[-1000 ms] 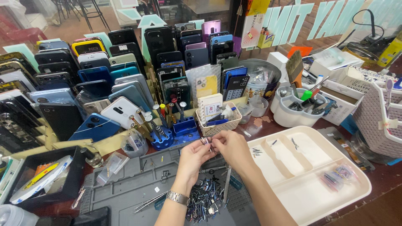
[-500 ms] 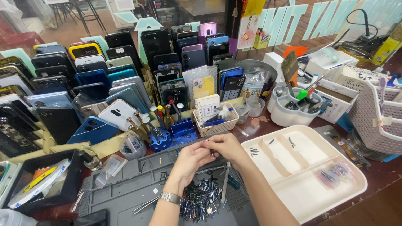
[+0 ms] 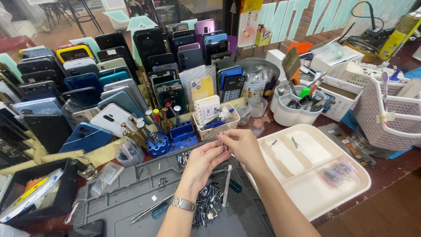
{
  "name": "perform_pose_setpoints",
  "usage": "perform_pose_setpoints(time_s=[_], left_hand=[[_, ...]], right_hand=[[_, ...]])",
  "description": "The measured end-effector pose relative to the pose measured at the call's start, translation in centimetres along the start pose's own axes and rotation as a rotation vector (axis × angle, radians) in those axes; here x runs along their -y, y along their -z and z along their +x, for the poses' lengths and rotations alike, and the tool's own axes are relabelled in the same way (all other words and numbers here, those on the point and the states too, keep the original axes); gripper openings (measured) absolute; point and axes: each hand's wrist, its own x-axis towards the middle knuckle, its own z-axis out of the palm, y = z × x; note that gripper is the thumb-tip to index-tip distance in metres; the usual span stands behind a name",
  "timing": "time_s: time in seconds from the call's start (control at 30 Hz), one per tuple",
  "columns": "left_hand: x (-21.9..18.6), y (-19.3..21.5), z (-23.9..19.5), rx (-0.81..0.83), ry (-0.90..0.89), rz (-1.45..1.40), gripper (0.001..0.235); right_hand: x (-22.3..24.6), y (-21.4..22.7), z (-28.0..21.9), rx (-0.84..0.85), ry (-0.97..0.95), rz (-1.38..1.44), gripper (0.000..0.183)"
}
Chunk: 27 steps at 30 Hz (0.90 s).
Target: The person sorts small electronic components, likely connectors or pins, from a large pile on a workbench. They pick up individual items, separate them, and place them into compartments of a white tray. The person also briefly moves a multi-compartment organizer and a small plastic bag on the workbench.
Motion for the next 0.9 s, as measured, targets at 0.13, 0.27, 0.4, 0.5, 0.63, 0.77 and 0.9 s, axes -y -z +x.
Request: perform_pose_setpoints(time_s=[0.13, 0.27, 0.4, 0.5, 0.63, 0.77, 0.9], left_hand=[[0.6, -2.9, 0.6, 0.048, 0.037, 0.017, 0.034], [2.4, -6.4, 1.8, 0.107, 0.063, 0.04, 0.033], [4.4, -9.3, 2.8, 0.126, 0.082, 0.082, 0.033], [5.6, -11.2, 3.6, 0.125, 0.094, 0.081, 0.033], [6.9, -13.6, 5.1, 0.111, 0.088, 0.115, 0.033], [8.4, -15.6, 7.3, 0.125, 0.089, 0.138, 0.031], [9.8, -16.2, 10.0, 0.058, 0.086, 0.147, 0.03]], right_hand=[[1.4, 3.6, -1.4, -0.047, 0.037, -0.155, 0.021], [1.5, 7.7, -2.4, -0.078, -0.006, -0.143, 0.021], [0.0, 11.6, -2.9, -0.082, 0.004, -0.025, 0.02], [-1.3, 13.8, -3.1, -0.122, -0.011, 0.033, 0.02], [-2.4, 16.5, -2.8, -0.183, -0.02, 0.108, 0.02], [-3.1, 19.8, -2.0, -0.192, 0.024, 0.116, 0.022], [-3.3, 23.3, -1.0, -0.245, -0.071, 0.107, 0.022]])
